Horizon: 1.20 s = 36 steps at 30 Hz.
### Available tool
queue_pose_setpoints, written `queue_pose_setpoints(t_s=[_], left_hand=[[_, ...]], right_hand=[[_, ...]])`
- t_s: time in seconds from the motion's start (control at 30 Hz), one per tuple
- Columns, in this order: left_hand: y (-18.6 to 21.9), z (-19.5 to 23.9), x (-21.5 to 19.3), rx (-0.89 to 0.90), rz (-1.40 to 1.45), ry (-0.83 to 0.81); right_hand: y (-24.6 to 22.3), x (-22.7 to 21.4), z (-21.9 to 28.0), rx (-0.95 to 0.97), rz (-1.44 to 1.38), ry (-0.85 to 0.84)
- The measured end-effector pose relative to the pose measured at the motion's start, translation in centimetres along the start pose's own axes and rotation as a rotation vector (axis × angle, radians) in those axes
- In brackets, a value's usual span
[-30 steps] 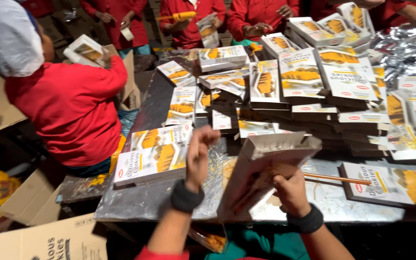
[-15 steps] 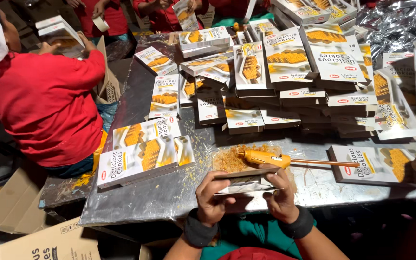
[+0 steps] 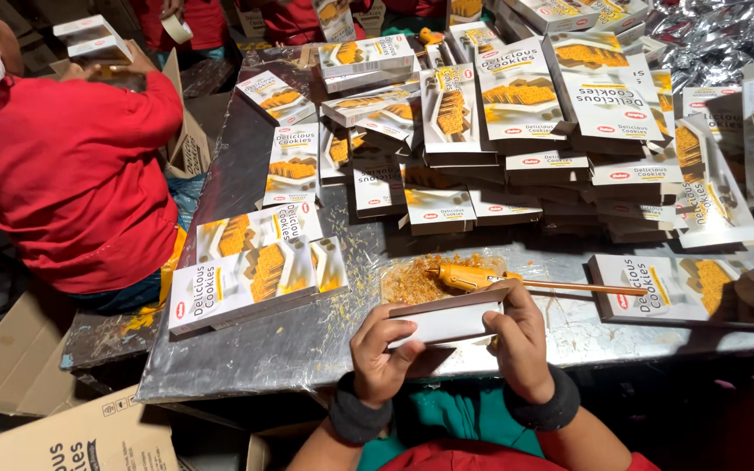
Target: The person uses a hot glue gun to apply adhesive to the edges of small cardboard boxes labeled 'Delicious Cookies' and then presses the flaps closed. The person repeatedly picks up boxes, applies glue, and stacks the finished units on a metal table.
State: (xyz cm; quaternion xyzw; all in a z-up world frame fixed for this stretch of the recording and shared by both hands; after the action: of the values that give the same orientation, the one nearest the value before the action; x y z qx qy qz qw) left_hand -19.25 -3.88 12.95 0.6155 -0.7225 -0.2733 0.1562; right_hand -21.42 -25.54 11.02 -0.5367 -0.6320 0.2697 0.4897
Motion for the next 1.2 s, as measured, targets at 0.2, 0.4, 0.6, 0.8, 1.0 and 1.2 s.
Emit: queue_pose_setpoints(t_s=[0.2,0.4,0.6,0.8,1.0,1.2], left_hand=[[-0.9,-0.7,0.8,0.131,-0.038,-0.092],[1.0,-0.5,1.7,0.155,-0.207,-0.029],[1.1,0.2,1.1,0.143,-0.211,-0.034],[-0.4,2.8,-0.7,0.186,-0.266,0.1],[-1.6,3.1,-2.2,0.241,-0.502,0.194],[-6.2,4.2,-2.6,0.101,-0.37,0.244]], right_hand=[[0.8,-1.6,0.0,0.087,0.078,0.043],[0.3,-0.9,1.2,0.015,0.14,0.006],[1.9,-1.2,0.4,0.343,-0.04,0.003],[4.6,-6.0,-1.0,0.125,0.198,-0.175],[14.6,-13.1,4.0,0.35,1.295,0.004],[21.7,-18.1,3.4,0.589,0.529,0.06]])
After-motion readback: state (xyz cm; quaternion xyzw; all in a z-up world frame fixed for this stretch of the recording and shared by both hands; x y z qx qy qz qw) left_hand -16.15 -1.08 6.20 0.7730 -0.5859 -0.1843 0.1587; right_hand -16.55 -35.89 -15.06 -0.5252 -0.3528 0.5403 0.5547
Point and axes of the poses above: each hand's wrist, its own z-axis away from the middle knuckle, its own x-axis out of the palm, y = z × x, the point moved 7 cm from there along -z, towards the middle knuckle, and after that the axes turned 3 degrees about -y, right-handed, at the moved point
